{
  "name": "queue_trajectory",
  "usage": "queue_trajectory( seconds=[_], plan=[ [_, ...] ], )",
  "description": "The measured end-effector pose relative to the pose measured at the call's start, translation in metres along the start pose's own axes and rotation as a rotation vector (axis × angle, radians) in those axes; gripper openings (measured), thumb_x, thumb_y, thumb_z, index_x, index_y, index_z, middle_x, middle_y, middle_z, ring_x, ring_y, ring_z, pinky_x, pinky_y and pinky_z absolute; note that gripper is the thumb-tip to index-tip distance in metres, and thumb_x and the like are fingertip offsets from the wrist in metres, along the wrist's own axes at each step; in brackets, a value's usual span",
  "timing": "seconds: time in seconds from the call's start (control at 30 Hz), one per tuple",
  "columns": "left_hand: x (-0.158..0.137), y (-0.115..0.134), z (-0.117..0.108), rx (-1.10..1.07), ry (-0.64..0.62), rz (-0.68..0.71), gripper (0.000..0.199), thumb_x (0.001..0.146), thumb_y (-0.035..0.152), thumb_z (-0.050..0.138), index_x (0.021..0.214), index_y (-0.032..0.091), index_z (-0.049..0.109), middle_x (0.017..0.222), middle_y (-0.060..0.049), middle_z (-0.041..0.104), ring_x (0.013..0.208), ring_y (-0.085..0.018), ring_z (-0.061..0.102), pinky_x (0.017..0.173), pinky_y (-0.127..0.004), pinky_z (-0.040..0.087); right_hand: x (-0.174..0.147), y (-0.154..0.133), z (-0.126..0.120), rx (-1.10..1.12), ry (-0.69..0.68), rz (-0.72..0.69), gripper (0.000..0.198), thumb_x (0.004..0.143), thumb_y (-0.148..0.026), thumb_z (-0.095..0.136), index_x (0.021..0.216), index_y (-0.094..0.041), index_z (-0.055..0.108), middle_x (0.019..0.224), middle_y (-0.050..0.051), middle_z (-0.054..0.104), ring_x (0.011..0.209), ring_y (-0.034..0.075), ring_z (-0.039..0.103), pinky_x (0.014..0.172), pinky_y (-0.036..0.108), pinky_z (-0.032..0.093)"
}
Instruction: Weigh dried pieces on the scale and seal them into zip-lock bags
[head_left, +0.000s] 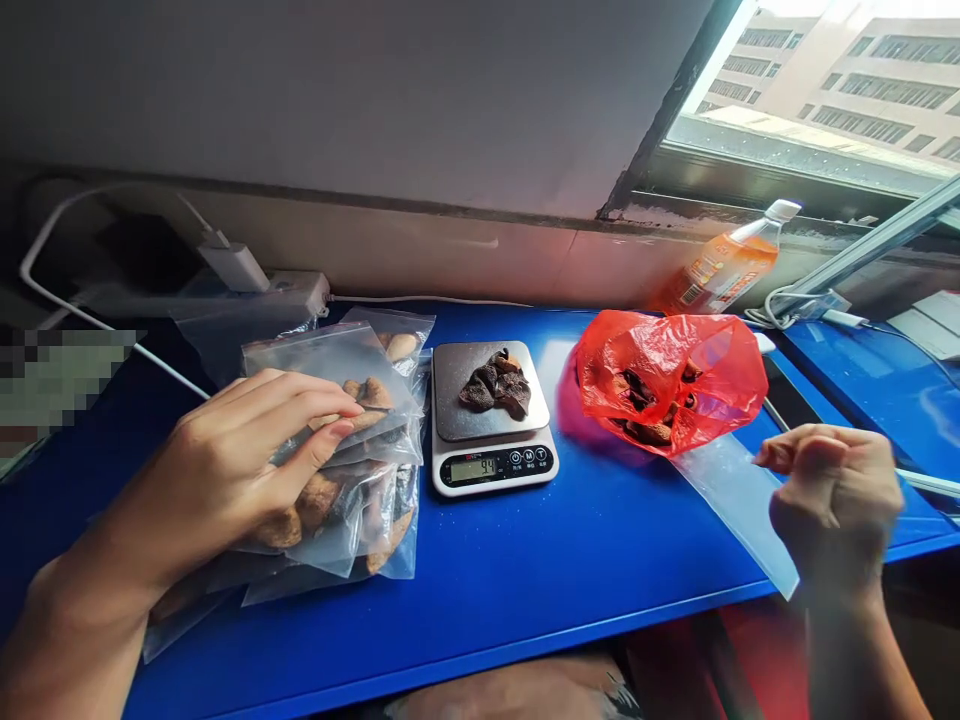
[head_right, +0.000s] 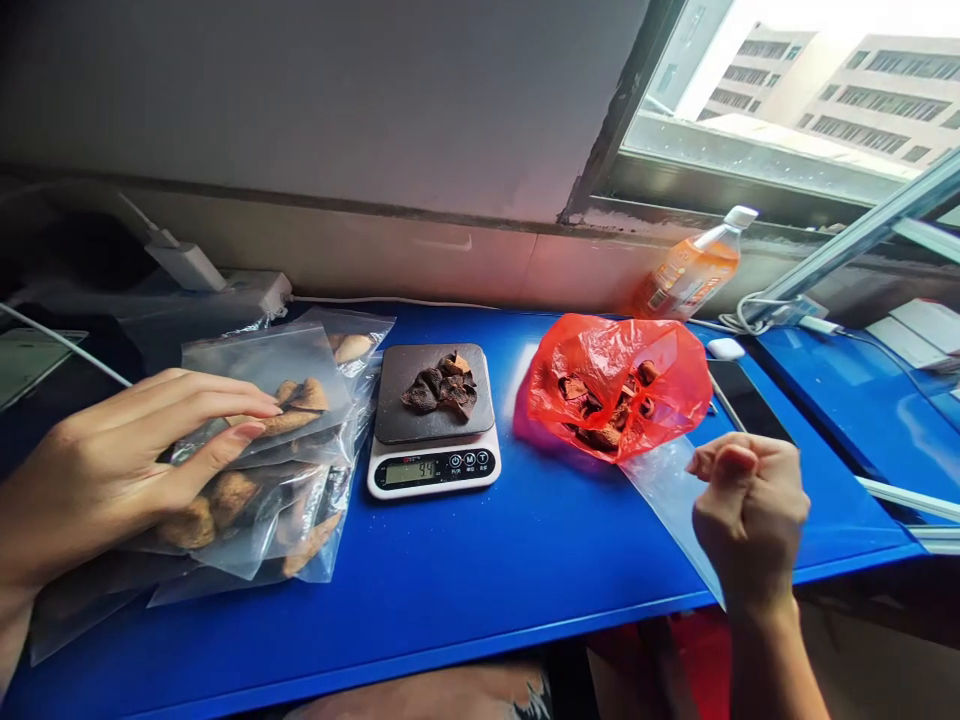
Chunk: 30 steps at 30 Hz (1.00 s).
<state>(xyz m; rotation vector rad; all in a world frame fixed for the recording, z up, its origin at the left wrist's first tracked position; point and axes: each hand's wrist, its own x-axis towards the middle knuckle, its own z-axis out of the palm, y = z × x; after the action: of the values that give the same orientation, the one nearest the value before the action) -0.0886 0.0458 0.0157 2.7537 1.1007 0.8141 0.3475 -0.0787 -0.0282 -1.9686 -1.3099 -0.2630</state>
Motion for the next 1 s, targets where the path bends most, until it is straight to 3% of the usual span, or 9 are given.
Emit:
queue_trajectory(
  seconds=[0.1, 0.23, 0.43, 0.53, 0.63, 0.7, 1.0],
  plan=[
    [0.000, 0.002, 0.000, 0.011, 0.004, 0.002, 0.016, 0.092, 0.023, 0.051, 0.098, 0.022, 0.065, 0.097, -0.001, 0.069, 0.093, -0.020, 0.063, 0.088, -0.035, 0.047, 0.001, 0.045, 0.006, -0.068, -0.173, 0.092, 0.031, 0.094, -0.048, 0.040, 0.073, -0.026, 0.047, 0.071, 0.010, 0.060, 0.061, 0.023, 0.058, 0.062, 0.038, 0.043],
    [0.000, 0.002, 0.000, 0.025, -0.009, -0.009, 0.015, 0.092, 0.023, 0.051, 0.098, 0.023, 0.064, 0.098, 0.000, 0.069, 0.095, -0.019, 0.063, 0.089, -0.034, 0.047, 0.001, 0.069, 0.026, -0.175, -0.277, 0.047, 0.019, 0.094, -0.038, 0.040, 0.079, -0.027, 0.043, 0.068, 0.009, 0.060, 0.058, 0.023, 0.056, 0.057, 0.035, 0.038],
    [-0.001, -0.002, 0.002, 0.055, 0.011, -0.054, 0.013, 0.092, 0.020, 0.050, 0.097, 0.022, 0.062, 0.101, 0.000, 0.068, 0.098, -0.018, 0.062, 0.095, -0.035, 0.046, -0.015, 0.070, 0.046, -0.371, -0.307, -0.211, 0.023, 0.091, -0.032, 0.035, 0.071, -0.023, 0.043, 0.063, 0.007, 0.056, 0.052, 0.021, 0.052, 0.053, 0.032, 0.031],
    [-0.001, -0.002, 0.002, 0.046, 0.011, -0.054, 0.013, 0.093, 0.021, 0.049, 0.096, 0.021, 0.062, 0.099, -0.001, 0.068, 0.097, -0.018, 0.062, 0.094, -0.035, 0.046, -0.024, 0.065, 0.042, -0.406, -0.344, -0.237, 0.026, 0.091, -0.037, 0.039, 0.073, -0.022, 0.049, 0.060, 0.006, 0.057, 0.052, 0.022, 0.053, 0.050, 0.031, 0.030],
    [-0.001, 0.001, 0.002, 0.037, -0.017, -0.040, 0.015, 0.094, 0.023, 0.049, 0.098, 0.021, 0.063, 0.100, -0.001, 0.068, 0.098, -0.018, 0.062, 0.092, -0.033, 0.047, -0.027, 0.059, 0.035, -0.350, -0.412, -0.254, 0.028, 0.091, -0.039, 0.041, 0.099, -0.019, 0.059, 0.063, 0.005, 0.062, 0.053, 0.022, 0.058, 0.050, 0.030, 0.034],
    [0.000, 0.004, 0.001, 0.038, -0.029, -0.033, 0.016, 0.094, 0.023, 0.050, 0.099, 0.021, 0.064, 0.101, -0.001, 0.068, 0.099, -0.018, 0.062, 0.091, -0.033, 0.047, -0.025, 0.057, 0.034, -0.317, -0.448, -0.288, 0.032, 0.092, -0.039, 0.040, 0.105, -0.019, 0.061, 0.063, 0.005, 0.063, 0.052, 0.022, 0.059, 0.051, 0.029, 0.035],
    [0.001, 0.006, 0.004, 0.034, 0.005, 0.029, 0.018, 0.094, 0.023, 0.048, 0.098, 0.018, 0.064, 0.099, -0.003, 0.067, 0.096, -0.018, 0.062, 0.089, -0.031, 0.047, -0.022, 0.055, 0.035, -0.216, -0.397, -0.308, 0.032, 0.094, -0.042, 0.043, 0.095, -0.017, 0.062, 0.058, 0.001, 0.058, 0.045, 0.015, 0.050, 0.050, 0.027, 0.035]
  ],
)
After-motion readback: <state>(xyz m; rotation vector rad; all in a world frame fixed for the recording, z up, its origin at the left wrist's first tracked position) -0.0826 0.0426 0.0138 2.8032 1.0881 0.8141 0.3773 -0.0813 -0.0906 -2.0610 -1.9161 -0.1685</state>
